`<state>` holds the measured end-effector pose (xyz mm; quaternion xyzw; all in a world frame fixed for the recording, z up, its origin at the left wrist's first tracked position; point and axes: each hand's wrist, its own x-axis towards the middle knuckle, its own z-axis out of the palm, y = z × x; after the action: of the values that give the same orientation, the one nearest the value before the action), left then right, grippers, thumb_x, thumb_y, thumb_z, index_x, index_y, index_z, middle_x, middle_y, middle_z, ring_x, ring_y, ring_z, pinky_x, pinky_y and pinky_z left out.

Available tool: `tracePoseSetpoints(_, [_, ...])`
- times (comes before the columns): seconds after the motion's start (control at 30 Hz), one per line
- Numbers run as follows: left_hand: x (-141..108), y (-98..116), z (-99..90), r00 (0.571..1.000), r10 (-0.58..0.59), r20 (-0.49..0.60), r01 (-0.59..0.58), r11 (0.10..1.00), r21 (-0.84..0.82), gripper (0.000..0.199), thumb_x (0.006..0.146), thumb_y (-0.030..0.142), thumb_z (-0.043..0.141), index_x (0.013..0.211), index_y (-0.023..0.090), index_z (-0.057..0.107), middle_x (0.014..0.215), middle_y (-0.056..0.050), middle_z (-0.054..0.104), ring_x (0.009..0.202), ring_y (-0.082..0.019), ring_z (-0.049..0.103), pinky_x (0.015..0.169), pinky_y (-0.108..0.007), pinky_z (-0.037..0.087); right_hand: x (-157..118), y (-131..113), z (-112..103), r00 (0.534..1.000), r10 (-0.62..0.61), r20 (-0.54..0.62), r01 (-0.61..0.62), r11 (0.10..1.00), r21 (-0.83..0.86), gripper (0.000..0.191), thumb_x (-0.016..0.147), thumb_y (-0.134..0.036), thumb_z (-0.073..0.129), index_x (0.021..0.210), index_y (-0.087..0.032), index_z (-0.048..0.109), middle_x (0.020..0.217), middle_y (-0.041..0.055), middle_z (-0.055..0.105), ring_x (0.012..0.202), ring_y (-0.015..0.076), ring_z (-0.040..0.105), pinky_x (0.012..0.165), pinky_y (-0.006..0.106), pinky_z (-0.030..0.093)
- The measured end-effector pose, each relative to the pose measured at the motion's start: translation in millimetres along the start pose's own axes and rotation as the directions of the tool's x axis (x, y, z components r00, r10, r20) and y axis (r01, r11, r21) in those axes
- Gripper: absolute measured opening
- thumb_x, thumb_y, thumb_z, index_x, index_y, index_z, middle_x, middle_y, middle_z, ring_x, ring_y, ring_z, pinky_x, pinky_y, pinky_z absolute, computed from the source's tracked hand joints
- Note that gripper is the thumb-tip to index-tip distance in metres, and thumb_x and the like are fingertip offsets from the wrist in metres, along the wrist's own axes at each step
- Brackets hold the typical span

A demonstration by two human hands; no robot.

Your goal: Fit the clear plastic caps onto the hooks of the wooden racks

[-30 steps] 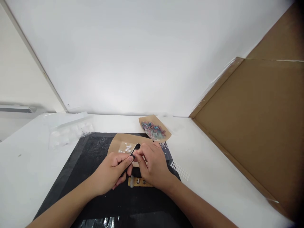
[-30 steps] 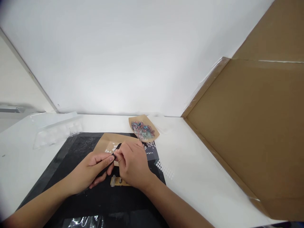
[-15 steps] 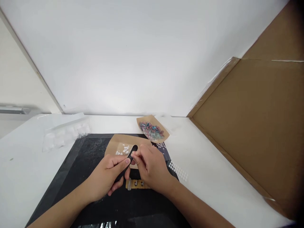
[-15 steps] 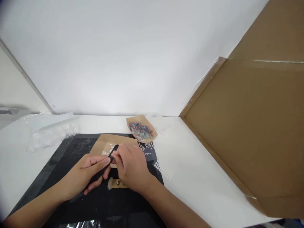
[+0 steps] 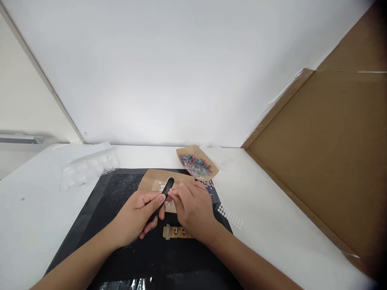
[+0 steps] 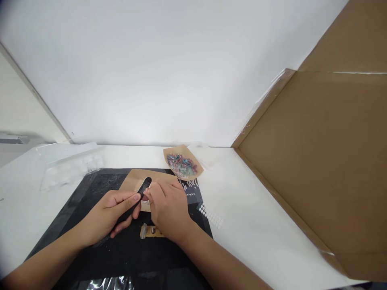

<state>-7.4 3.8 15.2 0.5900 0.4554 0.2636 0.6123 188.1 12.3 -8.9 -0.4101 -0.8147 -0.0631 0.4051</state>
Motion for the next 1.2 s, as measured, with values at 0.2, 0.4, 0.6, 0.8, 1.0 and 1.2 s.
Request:
tracePoseSetpoints(0.2, [-2, 3, -0.2, 1.0, -0.018, 0.001, 0.018, 1.0, -0.01, 0.058, 0.095, 0.07, 0.052, 0.073, 0.017, 0.06, 0.038, 0.006, 0.043, 0.031, -0.006, 0.034, 0.033, -0.015, 0.028, 0, 1, 0, 0.999, 0.04, -0.016, -0.039, 0.996, 0.085, 0.023, 0.106, -0.019, 0.05, 0.084, -0.022, 0.052, 0.075, 0.0002, 0.064, 0.068, 0.0164, 0.056, 0.073, 0.034, 0.036])
tracePoseSetpoints(0.4, [0, -2, 3.1, 1.0, -0.029, -0.001, 0.029, 1.0, 0.008, 0.058, 0.095, 0.071, 0.05, 0.075, 0.018, 0.059, 0.038, 0.007, 0.042, 0.032, -0.007, 0.034, 0.034, -0.015, 0.029, -2, 3, -2, 0.999, 0.001, 0.032, -0.002, 0.999, 0.042, 0.024, 0.106, -0.019, 0.05, 0.083, -0.021, 0.052, 0.073, 0.0001, 0.062, 0.067, 0.0166, 0.055, 0.072, 0.035, 0.035])
tracePoseSetpoints(0.6, [-1, -2, 2.4, 1.0, -0.015, 0.003, 0.015, 0.999, 0.038, 0.057, 0.097, 0.069, 0.048, 0.074, 0.017, 0.058, 0.038, 0.007, 0.043, 0.031, -0.006, 0.034, 0.035, -0.015, 0.026, 0, 4, -2, 0.999, -0.027, 0.028, 0.025, 0.997, 0.075, 0.022, 0.106, -0.017, 0.05, 0.084, -0.021, 0.052, 0.075, -0.0001, 0.063, 0.069, 0.0159, 0.057, 0.073, 0.035, 0.035])
tracePoseSetpoints(0.8, [-2, -7, 3.7, 1.0, 0.018, -0.017, -0.017, 0.996, 0.086, 0.056, 0.099, 0.067, 0.046, 0.075, 0.018, 0.058, 0.041, 0.007, 0.043, 0.035, -0.008, 0.035, 0.038, -0.017, 0.029, -1, 13, -5, 0.998, -0.065, 0.01, 0.064, 0.994, 0.093, 0.021, 0.105, -0.016, 0.05, 0.084, -0.021, 0.052, 0.072, -0.0016, 0.059, 0.066, 0.0154, 0.053, 0.072, 0.035, 0.035])
tracePoseSetpoints(1.0, [-2, -3, 1.3, 0.964, 0.24, -0.116, -0.188, 0.92, 0.343, 0.048, 0.106, 0.056, 0.043, 0.078, 0.02, 0.057, 0.059, 0.004, 0.051, 0.054, -0.012, 0.049, 0.053, -0.021, 0.041, -2, 22, -7, 0.989, 0.099, -0.114, -0.078, 0.982, 0.173, 0.013, 0.104, -0.019, 0.056, 0.091, -0.023, 0.055, 0.073, -0.0018, 0.057, 0.068, 0.0171, 0.054, 0.07, 0.034, 0.039])
tracePoseSetpoints(1.2, [4, 1, -2.0, 0.886, 0.432, -0.167, -0.281, 0.788, 0.548, 0.037, 0.111, 0.04, 0.038, 0.107, 0.022, 0.071, 0.107, -0.006, 0.074, 0.102, -0.023, 0.066, 0.095, -0.031, 0.049, -3, 22, -9, 0.981, 0.14, -0.135, -0.106, 0.968, 0.229, 0.009, 0.103, -0.02, 0.056, 0.095, -0.023, 0.057, 0.076, -0.0011, 0.056, 0.069, 0.017, 0.054, 0.069, 0.034, 0.041])
